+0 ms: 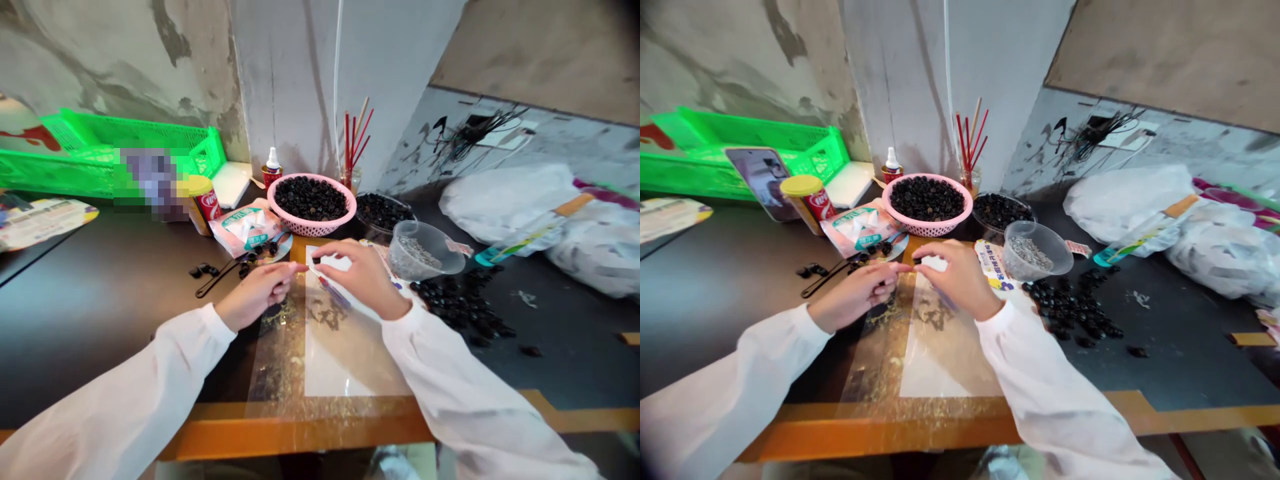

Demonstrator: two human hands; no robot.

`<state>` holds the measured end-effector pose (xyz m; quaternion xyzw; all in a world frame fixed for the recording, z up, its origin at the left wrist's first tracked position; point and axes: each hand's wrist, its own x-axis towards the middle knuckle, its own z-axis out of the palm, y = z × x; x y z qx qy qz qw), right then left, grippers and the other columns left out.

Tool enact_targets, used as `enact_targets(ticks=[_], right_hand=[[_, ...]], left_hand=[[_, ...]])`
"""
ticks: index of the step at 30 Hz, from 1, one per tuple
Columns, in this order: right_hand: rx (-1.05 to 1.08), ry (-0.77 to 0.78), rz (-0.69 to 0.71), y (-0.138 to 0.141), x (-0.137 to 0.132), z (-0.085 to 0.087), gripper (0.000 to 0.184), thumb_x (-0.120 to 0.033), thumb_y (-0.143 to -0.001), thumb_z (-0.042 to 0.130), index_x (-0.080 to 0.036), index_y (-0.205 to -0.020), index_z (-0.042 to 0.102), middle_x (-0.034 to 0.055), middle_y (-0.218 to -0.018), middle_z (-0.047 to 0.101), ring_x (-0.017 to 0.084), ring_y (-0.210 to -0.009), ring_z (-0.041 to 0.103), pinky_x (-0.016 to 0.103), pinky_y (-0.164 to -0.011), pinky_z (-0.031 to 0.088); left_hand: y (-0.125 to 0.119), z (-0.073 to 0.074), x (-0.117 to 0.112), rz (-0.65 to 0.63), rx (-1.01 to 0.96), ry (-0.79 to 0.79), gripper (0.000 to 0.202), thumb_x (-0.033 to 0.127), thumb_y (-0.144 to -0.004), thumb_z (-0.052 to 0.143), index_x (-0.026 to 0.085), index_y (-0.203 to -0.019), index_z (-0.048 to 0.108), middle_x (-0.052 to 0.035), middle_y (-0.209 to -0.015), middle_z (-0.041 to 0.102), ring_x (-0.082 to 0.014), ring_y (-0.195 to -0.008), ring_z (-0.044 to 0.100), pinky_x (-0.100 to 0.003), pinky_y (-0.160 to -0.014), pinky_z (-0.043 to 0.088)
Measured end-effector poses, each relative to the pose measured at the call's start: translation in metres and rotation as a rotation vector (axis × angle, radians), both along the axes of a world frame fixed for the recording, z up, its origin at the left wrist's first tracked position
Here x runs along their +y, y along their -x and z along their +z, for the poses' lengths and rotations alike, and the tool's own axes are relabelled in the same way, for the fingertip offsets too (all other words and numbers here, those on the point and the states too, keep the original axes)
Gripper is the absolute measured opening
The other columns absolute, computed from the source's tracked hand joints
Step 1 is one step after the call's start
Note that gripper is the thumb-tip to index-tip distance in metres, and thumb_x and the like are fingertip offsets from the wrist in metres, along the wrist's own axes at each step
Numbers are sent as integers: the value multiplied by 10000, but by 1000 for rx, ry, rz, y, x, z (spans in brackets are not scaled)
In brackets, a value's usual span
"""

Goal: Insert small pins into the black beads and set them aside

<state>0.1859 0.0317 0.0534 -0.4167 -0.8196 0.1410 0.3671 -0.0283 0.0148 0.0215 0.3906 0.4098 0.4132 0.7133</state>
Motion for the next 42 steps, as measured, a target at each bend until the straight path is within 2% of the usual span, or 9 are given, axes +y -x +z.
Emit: enact_targets(ticks=[5, 11, 13, 16, 20, 24, 32, 38, 42], right_hand=[[139, 30, 67, 21, -23, -13, 379, -154, -860, 724, -255, -1218, 651, 25, -1066, 781, 216, -1020, 712, 369, -928, 516], [84, -67, 87, 18, -19, -21, 395, -193, -884, 702, -233, -1271, 632, 64, -1221, 711, 228, -1150, 628, 376, -994, 474], [-62, -125, 62, 10, -16, -19, 321, -233, -880, 717, -211, -1198, 682, 81, -1206, 695, 250, -1119, 600, 389, -961, 456], [-394, -117, 1, -3, -14, -21, 83, -239, -904, 696, -224, -945, 766, 49, -971, 722, 246, -932, 576, 386, -830, 406], [-670, -100, -55, -8, -16, -30, 80, -260, -910, 703, -219, -916, 771, 48, -876, 710, 243, -897, 531, 382, -756, 319], [-728, -125, -77, -3, -19, -32, 97, -274, -923, 692, -224, -880, 764, 47, -889, 699, 246, -910, 514, 384, -756, 285], [-785, -234, -76, 12, -26, -31, 94, -176, -905, 692, -175, -812, 700, 63, -857, 677, 264, -886, 526, 384, -751, 299], [-683, -180, -69, 8, -25, -30, 32, -192, -915, 686, -190, -886, 699, 39, -826, 702, 243, -868, 536, 361, -710, 305], [-719, -171, -55, -3, -22, -25, 120, -211, -947, 652, -206, -852, 725, 39, -847, 714, 248, -888, 521, 370, -723, 283]], left_hand=[[-8, -6, -9, -52, -81, -29, 403, 481, -722, 841, 128, -821, 673, 77, -634, 308, -38, -511, 225, -192, -447, 151], [-6, -4, -8, -66, -99, -20, 408, 442, -700, 870, 123, -823, 647, 69, -646, 370, -35, -518, 241, -200, -448, 151], [-5, -3, -7, -46, -119, -3, 396, 410, -700, 877, 136, -783, 604, 68, -642, 387, -32, -508, 254, -189, -439, 154], [-1, -2, -4, 6, -150, 41, 366, 340, -714, 870, 151, -776, 562, 71, -635, 389, -27, -487, 286, -172, -424, 151], [5, -2, -2, 50, -175, 92, 273, 219, -739, 809, 154, -817, 556, 55, -653, 443, -25, -477, 343, -151, -423, 182], [5, -4, -3, 65, -156, 106, 261, 205, -753, 767, 147, -939, 593, 26, -696, 527, -28, -478, 379, -148, -428, 210], [-2, -7, -11, 9, -33, -73, 402, 429, -749, 831, 154, -939, 608, 16, -723, 592, -18, -477, 382, -151, -447, 214], [-4, -7, -13, 3, -40, -102, 405, 489, -770, 803, 145, -907, 638, 38, -665, 535, -7, -453, 342, -162, -443, 199], [-4, -9, -11, 60, -34, -100, 432, 489, -732, 836, 134, -902, 658, 45, -641, 500, -15, -466, 335, -162, -433, 196]])
